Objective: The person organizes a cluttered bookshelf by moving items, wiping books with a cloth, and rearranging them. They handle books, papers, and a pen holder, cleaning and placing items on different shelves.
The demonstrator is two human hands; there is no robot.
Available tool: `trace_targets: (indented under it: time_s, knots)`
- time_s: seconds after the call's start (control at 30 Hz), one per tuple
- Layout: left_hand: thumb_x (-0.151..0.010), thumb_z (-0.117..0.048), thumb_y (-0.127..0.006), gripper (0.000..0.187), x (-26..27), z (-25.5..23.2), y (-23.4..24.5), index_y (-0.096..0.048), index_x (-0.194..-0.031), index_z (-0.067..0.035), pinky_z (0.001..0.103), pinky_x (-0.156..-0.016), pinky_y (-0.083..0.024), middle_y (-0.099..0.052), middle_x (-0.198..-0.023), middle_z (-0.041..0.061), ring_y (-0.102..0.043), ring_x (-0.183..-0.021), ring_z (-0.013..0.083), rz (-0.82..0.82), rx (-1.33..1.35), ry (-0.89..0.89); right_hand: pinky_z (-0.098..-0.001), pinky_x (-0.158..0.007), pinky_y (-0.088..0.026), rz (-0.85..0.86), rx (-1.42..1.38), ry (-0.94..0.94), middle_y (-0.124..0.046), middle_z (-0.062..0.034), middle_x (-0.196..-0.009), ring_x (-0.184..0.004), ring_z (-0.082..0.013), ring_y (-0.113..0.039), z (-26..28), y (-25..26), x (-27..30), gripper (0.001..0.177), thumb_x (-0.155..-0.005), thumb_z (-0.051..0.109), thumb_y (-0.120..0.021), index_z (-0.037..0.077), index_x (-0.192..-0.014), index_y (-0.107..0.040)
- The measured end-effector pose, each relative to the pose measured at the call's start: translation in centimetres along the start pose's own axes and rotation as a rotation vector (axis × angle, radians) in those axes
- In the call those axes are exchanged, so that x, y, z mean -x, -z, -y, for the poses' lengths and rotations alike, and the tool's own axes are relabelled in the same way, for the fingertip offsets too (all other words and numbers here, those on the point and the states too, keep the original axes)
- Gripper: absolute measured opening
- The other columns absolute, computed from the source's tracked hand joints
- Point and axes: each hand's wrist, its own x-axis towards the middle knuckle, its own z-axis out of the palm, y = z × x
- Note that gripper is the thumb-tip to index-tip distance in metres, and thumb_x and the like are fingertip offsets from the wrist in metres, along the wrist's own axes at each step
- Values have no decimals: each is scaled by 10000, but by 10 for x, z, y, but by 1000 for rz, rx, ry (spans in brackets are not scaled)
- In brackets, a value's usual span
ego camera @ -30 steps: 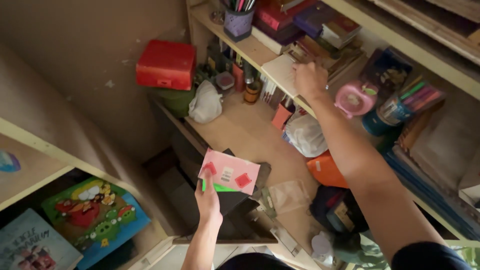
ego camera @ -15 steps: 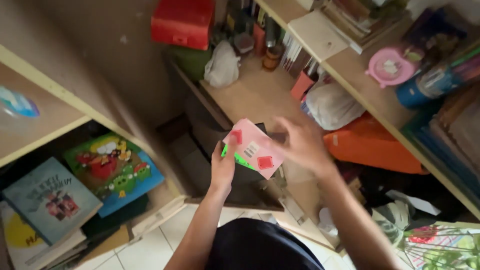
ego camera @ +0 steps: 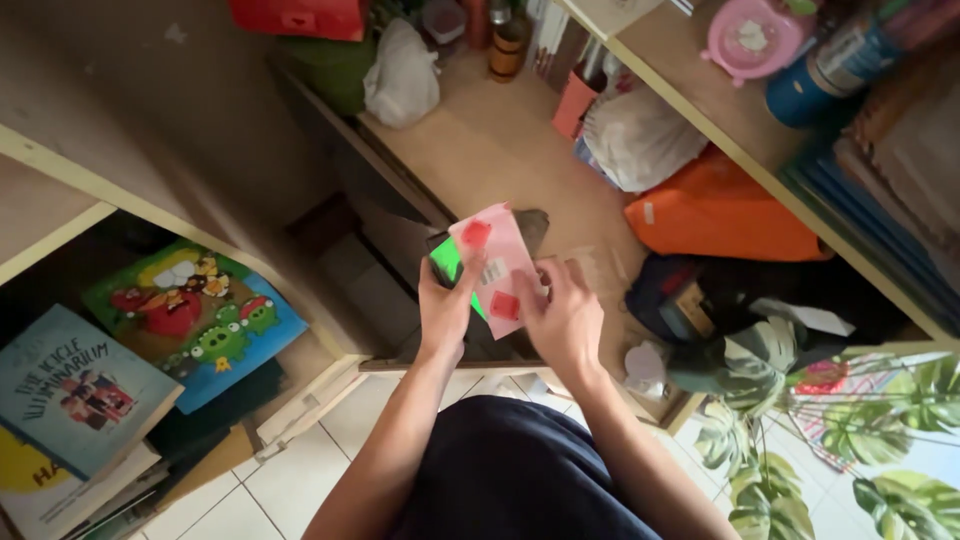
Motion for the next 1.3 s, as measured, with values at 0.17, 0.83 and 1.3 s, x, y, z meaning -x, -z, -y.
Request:
trace_targets:
  time_s: [0.17,0.83,1.3]
  knots:
    - [-881,-216,-825,456,-5,16,17,-657,-1224,33,290,-777,-571,-740,-1082,80,-693,-908,135,0,48,36,-436,-609,-536,13,79,180,-683,-139,-931,-773,-347,-705,4,8,13,260,-921,280,-719,62,-1062,-702]
    - [-888,-158,-760,481,-8,29,47,-582,-1312,-16,358,-876,-577,-707,-1165,73,-699,-1023,183,-12,104,213,-524,-1033,-419,258,159,55,-588,-213,-1333,-1247,-401,-503,-355,-83,-31,703,-773,331,-805,77,-1389,-581]
    - [-864,-120,-770,425,-1,31,46,-606,-1238,-4,342,-807,-585,-719,-1085,85,-715,-919,176,-15,106,248,-498,-1107,-437,720,478,463,-728,-62,-1089,-1237,-343,-589,-394,-120,-128,126,-765,189,-755,227,-882,-727]
